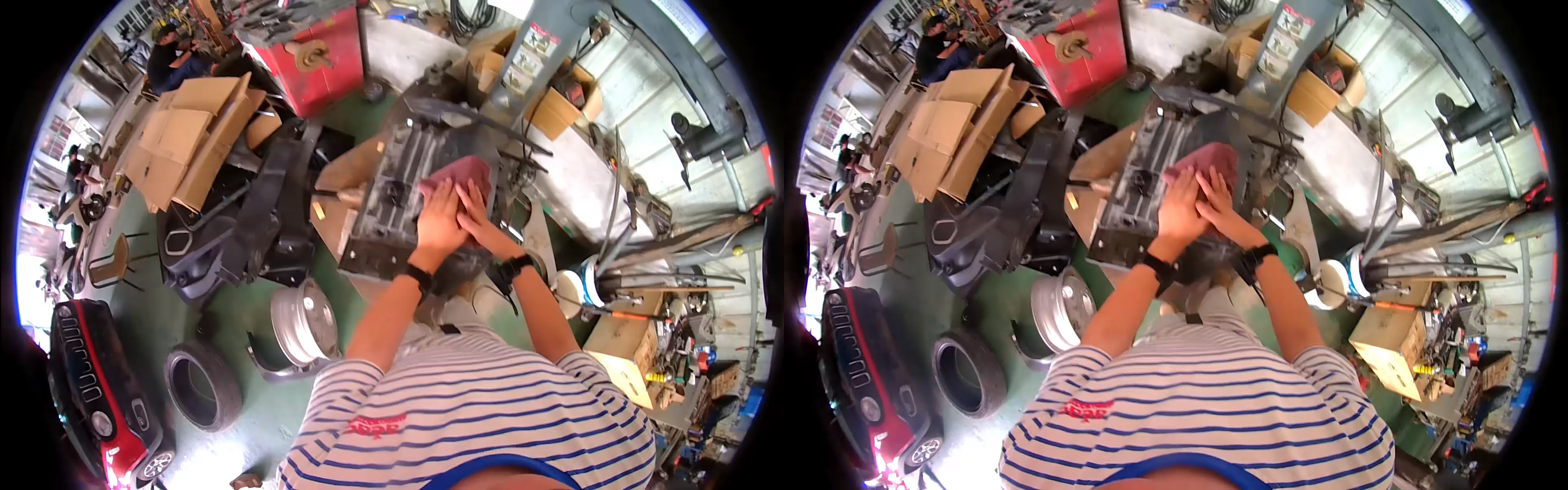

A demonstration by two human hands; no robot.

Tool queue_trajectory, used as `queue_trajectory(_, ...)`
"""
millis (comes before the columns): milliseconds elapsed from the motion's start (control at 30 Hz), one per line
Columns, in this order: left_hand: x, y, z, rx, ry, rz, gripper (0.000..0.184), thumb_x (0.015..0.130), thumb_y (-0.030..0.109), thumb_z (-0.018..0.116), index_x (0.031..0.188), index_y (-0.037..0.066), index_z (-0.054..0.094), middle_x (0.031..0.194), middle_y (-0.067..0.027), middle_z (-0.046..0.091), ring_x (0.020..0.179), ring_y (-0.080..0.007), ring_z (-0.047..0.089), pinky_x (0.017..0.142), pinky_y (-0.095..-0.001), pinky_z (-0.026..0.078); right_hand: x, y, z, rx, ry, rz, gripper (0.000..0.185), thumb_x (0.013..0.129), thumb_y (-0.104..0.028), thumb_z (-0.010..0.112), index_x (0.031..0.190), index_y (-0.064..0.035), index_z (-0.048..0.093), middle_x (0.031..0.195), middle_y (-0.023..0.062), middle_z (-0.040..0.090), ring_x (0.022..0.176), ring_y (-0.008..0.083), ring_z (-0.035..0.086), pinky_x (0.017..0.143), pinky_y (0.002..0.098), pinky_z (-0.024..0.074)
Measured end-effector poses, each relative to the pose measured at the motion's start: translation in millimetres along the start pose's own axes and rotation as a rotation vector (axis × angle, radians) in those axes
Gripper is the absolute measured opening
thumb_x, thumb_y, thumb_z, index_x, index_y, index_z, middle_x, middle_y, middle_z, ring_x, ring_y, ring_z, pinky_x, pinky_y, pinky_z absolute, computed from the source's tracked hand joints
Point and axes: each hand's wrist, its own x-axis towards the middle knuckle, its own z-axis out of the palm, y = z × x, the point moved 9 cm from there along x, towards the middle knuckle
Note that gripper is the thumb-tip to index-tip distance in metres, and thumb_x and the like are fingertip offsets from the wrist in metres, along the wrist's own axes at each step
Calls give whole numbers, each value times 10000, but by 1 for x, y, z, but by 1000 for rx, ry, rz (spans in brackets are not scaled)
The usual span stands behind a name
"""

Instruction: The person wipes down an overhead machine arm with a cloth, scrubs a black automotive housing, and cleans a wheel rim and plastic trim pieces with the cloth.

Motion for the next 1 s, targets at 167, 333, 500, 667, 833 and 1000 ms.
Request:
queue_trajectory(167,6,0,-7,-16,62,19,589,782,274,631,1294,1,536,1379,-216,496,1306,-343,461,1119,-477,310,2,28,1,-70,145,-268,639,1000,-370,438,1527,-102,196,1598,150,69,1478,341,30,1181,447,58)
queue_trajectory(333,7,7,-11,25,86,52,560,786,241,659,1280,0,553,1362,-209,515,1278,-339,489,1082,-454,366,-3,22,-4,6,59,-181,682,1003,-480,370,1536,-105,168,1607,115,58,1485,301,18,1182,443,35)
queue_trajectory(500,8,8,-15,9,104,2,545,789,224,649,1282,10,559,1351,-201,529,1267,-341,499,1075,-439,369,-2,42,-1,150,99,-179,635,1020,-425,344,1530,-86,177,1604,124,73,1484,307,32,1187,424,49)
queue_trajectory(667,10,13,-13,77,60,-122,520,806,208,638,1282,15,556,1334,-190,546,1222,-335,531,1039,-439,392,-15,60,3,-264,288,-367,513,944,-197,408,1416,2,364,1519,207,284,1417,411,236,1159,496,201)
queue_trajectory(833,18,32,8,505,18,-257,505,835,210,616,1300,32,534,1319,-181,551,1212,-309,538,997,-452,407,-15,87,4,-260,232,-456,486,956,-282,375,1306,43,465,1441,249,384,1342,481,329,1096,577,268)
queue_trajectory(1000,23,43,20,750,-22,-261,542,835,214,602,1333,24,501,1344,-173,524,1228,-304,522,1000,-438,421,-22,125,12,-265,195,-671,463,916,-304,419,1282,-38,521,1408,200,435,1325,438,371,1077,585,288)
